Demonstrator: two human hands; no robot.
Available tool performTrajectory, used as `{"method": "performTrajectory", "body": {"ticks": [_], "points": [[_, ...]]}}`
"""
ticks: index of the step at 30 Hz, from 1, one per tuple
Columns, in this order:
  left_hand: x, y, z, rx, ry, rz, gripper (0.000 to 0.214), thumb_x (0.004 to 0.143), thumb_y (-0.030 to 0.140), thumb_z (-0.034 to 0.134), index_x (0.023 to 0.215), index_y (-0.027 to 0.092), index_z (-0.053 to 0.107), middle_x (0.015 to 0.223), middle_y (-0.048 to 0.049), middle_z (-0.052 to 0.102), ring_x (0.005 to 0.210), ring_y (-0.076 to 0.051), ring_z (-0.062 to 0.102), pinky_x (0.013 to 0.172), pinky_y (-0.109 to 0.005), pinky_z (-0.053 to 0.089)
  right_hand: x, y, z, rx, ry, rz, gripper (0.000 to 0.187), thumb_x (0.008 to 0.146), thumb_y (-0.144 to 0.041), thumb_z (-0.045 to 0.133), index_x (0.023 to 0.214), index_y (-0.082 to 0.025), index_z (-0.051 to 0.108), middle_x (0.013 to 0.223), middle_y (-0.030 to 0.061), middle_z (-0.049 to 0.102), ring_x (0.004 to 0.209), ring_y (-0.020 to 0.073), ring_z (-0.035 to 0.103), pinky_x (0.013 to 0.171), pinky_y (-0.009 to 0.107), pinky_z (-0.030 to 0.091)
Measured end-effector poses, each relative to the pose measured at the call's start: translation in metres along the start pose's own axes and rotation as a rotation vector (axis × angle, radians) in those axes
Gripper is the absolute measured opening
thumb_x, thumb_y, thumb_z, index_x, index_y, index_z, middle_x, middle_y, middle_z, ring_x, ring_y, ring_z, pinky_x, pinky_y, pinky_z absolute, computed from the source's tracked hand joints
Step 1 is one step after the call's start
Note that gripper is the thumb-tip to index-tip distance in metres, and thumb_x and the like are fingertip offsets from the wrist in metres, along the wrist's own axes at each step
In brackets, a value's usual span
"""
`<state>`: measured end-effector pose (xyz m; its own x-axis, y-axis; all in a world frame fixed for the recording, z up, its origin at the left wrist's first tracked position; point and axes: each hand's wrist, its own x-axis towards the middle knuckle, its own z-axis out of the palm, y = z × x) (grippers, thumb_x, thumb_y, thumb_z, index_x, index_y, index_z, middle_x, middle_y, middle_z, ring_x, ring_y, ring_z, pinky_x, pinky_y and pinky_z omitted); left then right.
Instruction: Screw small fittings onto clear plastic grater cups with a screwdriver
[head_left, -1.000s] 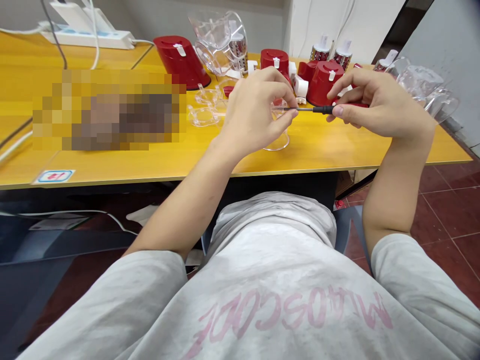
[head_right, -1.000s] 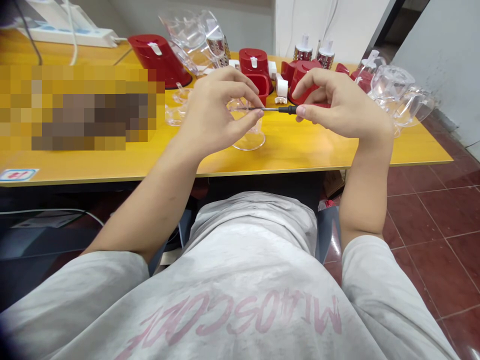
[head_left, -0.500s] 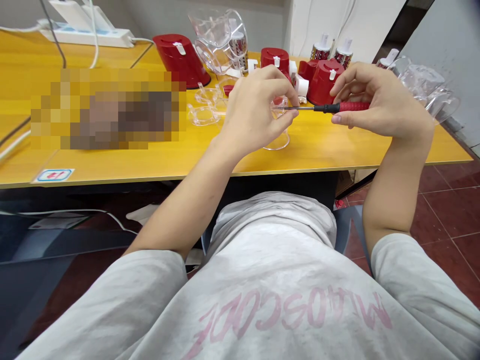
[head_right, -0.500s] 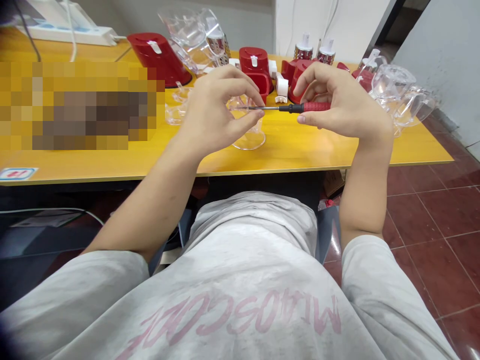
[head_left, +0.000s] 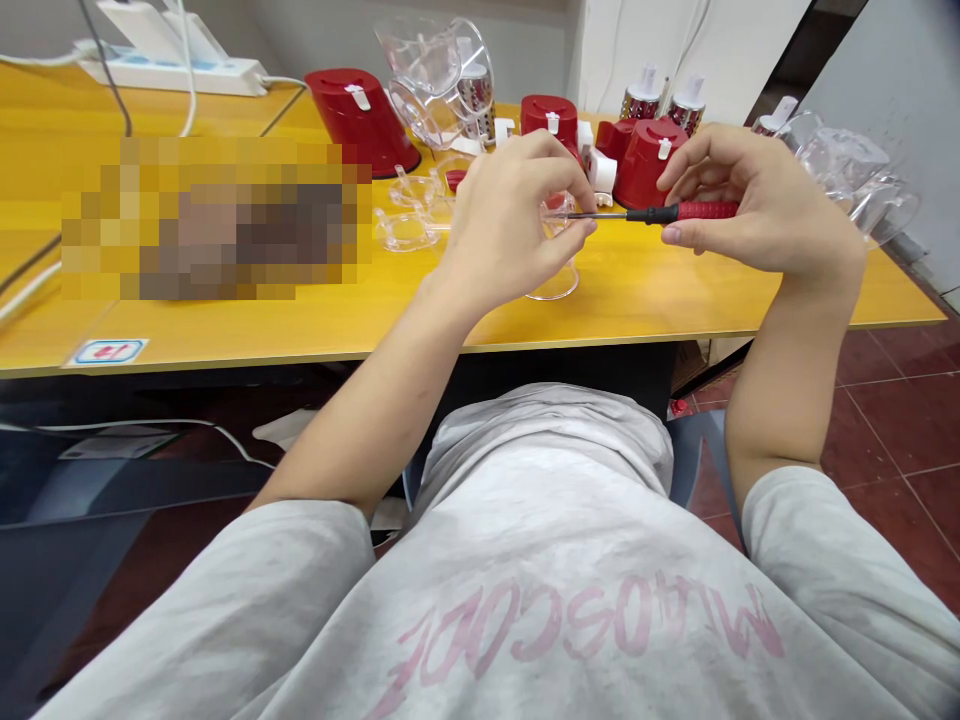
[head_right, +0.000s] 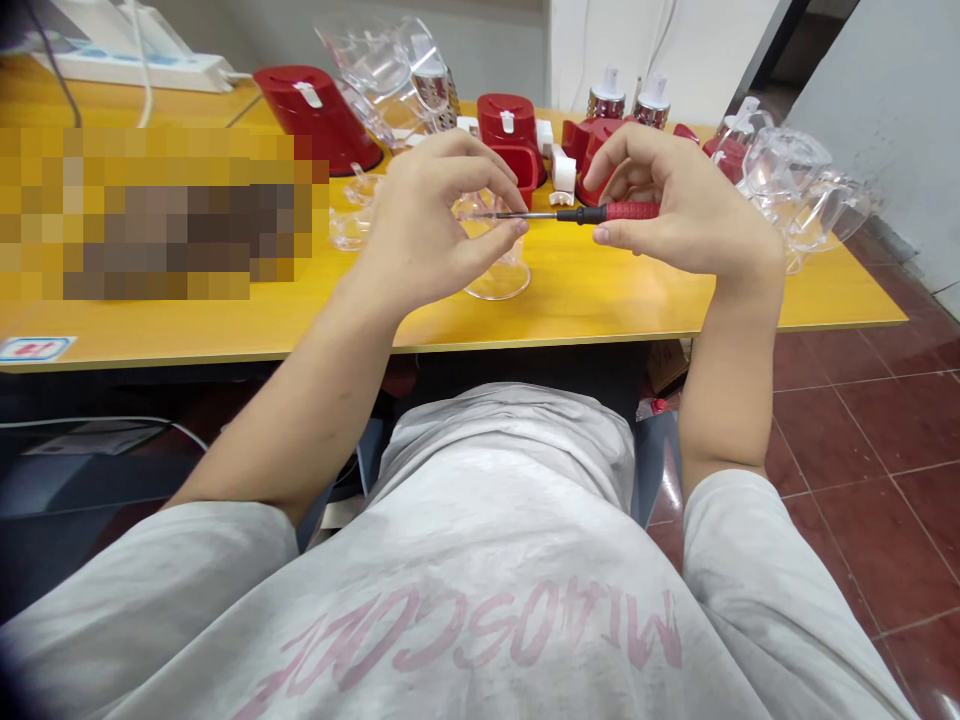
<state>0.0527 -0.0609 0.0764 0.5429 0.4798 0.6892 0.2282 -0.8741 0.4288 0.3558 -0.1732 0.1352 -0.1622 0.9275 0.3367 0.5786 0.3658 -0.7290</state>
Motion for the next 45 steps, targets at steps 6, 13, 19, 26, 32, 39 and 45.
{"method": "performTrajectory", "body": {"ticks": [6,13,19,26,32,39,45], "points": [[-0.001,0.002,0.000,0.023,0.005,0.005,0.010,0.102,0.054,0.086,0.108,0.051,0.093,0.124,-0.0064,0.090,0.130,-0.053,0.080,0.115,-0.083,0.063,0.000,-0.001,0.001,0.003,-0.009,-0.025,0.041,0.082,-0.047,0.121,0.109,-0.042,0.092,0.124,0.0053,0.089,0.115,0.0365,0.077,0.100,0.062,0.072],[-0.002,0.002,0.000,0.046,0.010,0.027,0.015,0.105,0.053,0.084,0.116,0.053,0.094,0.119,-0.0075,0.090,0.130,-0.054,0.080,0.116,-0.085,0.064,0.001,-0.002,0.001,-0.004,-0.001,-0.008,0.043,0.081,-0.060,0.123,0.108,-0.046,0.092,0.127,-0.0004,0.092,0.117,0.0361,0.077,0.111,0.064,0.071],[-0.001,0.000,0.001,0.035,0.011,0.026,0.013,0.103,0.052,0.085,0.113,0.053,0.094,0.124,-0.0072,0.089,0.130,-0.054,0.080,0.115,-0.085,0.063,0.000,-0.006,0.002,-0.029,-0.100,0.098,0.044,0.093,-0.082,0.111,0.110,-0.048,0.089,0.089,-0.0021,0.090,0.090,0.0316,0.075,0.081,0.056,0.063],[-0.001,-0.001,0.000,0.028,0.002,0.041,0.016,0.103,0.050,0.083,0.114,0.055,0.094,0.123,-0.0067,0.089,0.129,-0.054,0.080,0.115,-0.087,0.063,0.001,-0.002,0.003,0.023,0.026,0.007,0.048,0.079,-0.048,0.124,0.110,-0.041,0.088,0.118,0.0043,0.088,0.099,0.0347,0.079,0.070,0.053,0.061],[-0.001,0.003,0.000,0.031,0.007,0.023,0.016,0.108,0.057,0.082,0.115,0.050,0.095,0.121,-0.0079,0.091,0.133,-0.053,0.081,0.119,-0.083,0.064,-0.001,-0.002,0.000,-0.039,0.033,-0.040,0.049,0.080,-0.047,0.123,0.114,-0.043,0.089,0.142,0.0033,0.091,0.126,0.0395,0.080,0.070,0.052,0.065],[0.000,0.004,-0.003,0.005,-0.031,0.013,0.016,0.106,0.052,0.080,0.113,0.052,0.095,0.128,-0.0067,0.090,0.134,-0.054,0.080,0.117,-0.085,0.062,-0.002,0.004,-0.001,-0.017,0.010,-0.030,0.029,0.100,-0.056,0.111,0.108,-0.039,0.089,0.102,0.0024,0.089,0.101,0.0342,0.084,0.078,0.052,0.063],[-0.001,0.008,-0.004,0.039,-0.049,-0.010,0.022,0.106,0.052,0.078,0.119,0.053,0.095,0.134,-0.0059,0.089,0.136,-0.053,0.080,0.120,-0.085,0.061,-0.002,0.005,-0.002,-0.045,0.021,-0.104,0.034,0.092,-0.045,0.116,0.107,-0.041,0.085,0.123,0.0035,0.089,0.117,0.0383,0.084,0.109,0.063,0.070]]}}
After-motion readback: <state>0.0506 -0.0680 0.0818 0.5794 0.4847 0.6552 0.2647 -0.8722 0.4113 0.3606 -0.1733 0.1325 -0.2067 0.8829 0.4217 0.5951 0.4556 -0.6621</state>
